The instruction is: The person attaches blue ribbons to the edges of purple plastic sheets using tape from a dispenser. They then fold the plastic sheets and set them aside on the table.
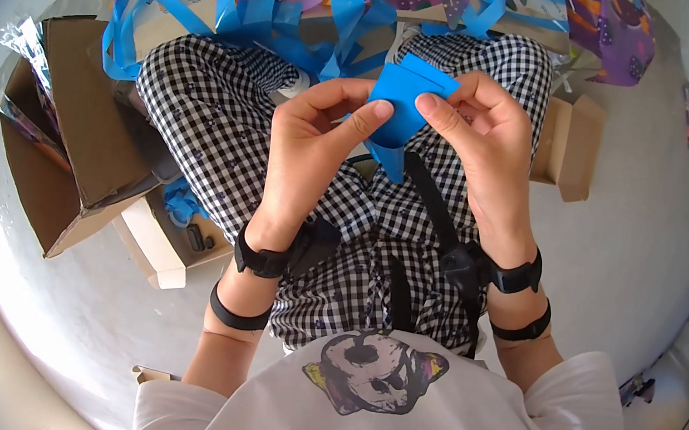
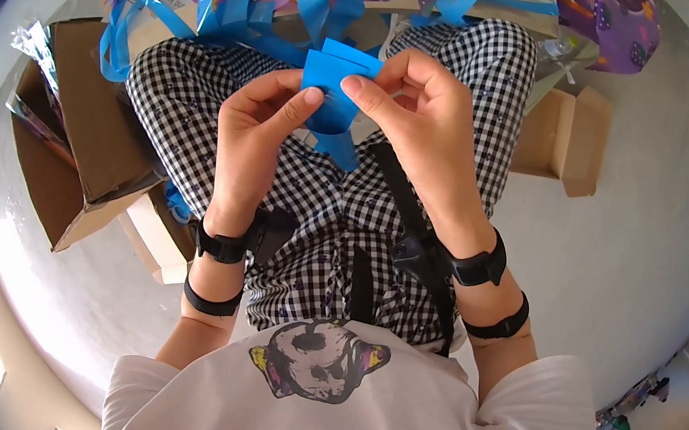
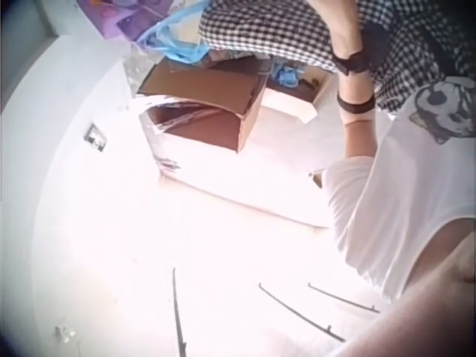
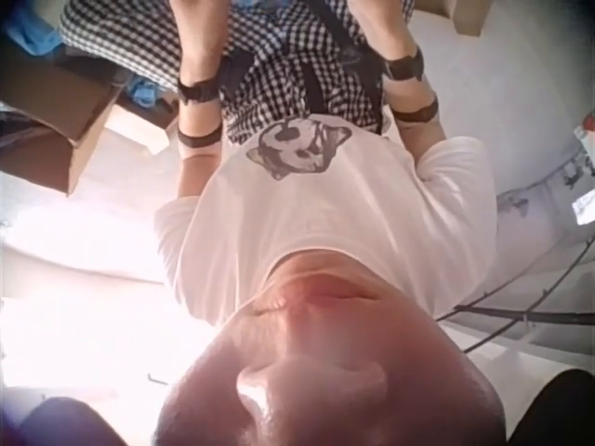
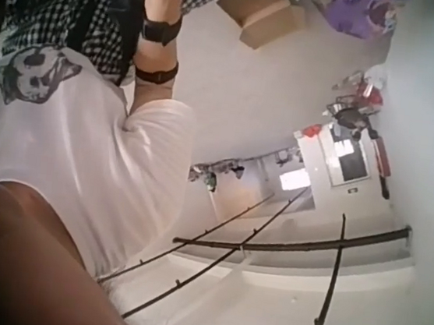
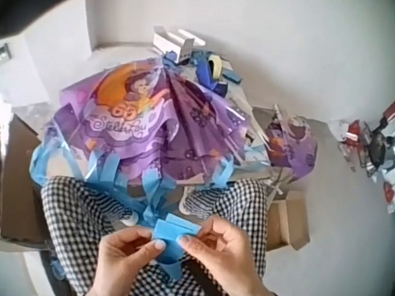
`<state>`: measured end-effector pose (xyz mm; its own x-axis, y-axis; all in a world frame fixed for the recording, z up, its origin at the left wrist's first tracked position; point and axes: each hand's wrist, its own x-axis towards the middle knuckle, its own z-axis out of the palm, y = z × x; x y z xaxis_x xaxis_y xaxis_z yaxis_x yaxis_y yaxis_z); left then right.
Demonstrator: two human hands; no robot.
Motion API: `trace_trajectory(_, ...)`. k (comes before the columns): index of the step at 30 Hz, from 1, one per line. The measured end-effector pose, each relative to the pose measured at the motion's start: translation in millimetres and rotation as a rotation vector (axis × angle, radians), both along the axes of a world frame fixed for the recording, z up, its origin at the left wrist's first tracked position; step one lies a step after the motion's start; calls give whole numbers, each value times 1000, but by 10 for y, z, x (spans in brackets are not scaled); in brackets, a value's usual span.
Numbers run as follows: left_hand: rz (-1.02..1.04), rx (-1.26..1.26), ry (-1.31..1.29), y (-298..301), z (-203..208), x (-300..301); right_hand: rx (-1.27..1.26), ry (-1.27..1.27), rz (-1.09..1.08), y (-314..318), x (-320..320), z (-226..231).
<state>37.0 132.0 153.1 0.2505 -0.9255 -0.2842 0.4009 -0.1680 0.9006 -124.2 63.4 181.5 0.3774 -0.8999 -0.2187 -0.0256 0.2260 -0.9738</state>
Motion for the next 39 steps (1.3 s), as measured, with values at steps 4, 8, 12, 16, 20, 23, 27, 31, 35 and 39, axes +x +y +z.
trace_trajectory(4,-68,-59,-22,-11,-22,14,-37,5,-35,4,65,24)
trace_trajectory(8,-25,-54,-26,-7,-72,50,52,-109,-66,6,39,2)
trace_trajectory(12,8,-28,-6,-1,-154,115,103,-109,-74,-11,-22,15)
trace_trajectory(16,268,-114,171,-36,-146,226,19,-35,-45,-246,-245,119)
trace_trajectory(20,429,-182,230,-72,-225,579,-314,3,-351,-1049,-757,342)
trace_trajectory(23,502,-195,209,-20,-228,824,-945,452,-669,-1960,-1621,634)
trace_trajectory(27,484,-99,214,-193,-308,745,-1104,1209,-759,-2986,-2386,772)
trace_trajectory(31,305,-64,215,-292,-538,597,-781,1622,-334,-3912,-2560,473)
trace_trajectory(35,164,96,272,-280,-766,514,-791,1564,-182,-4676,-1840,316)
trace_trajectory(39,73,195,255,-293,-729,581,-1167,828,-225,-5055,154,308)
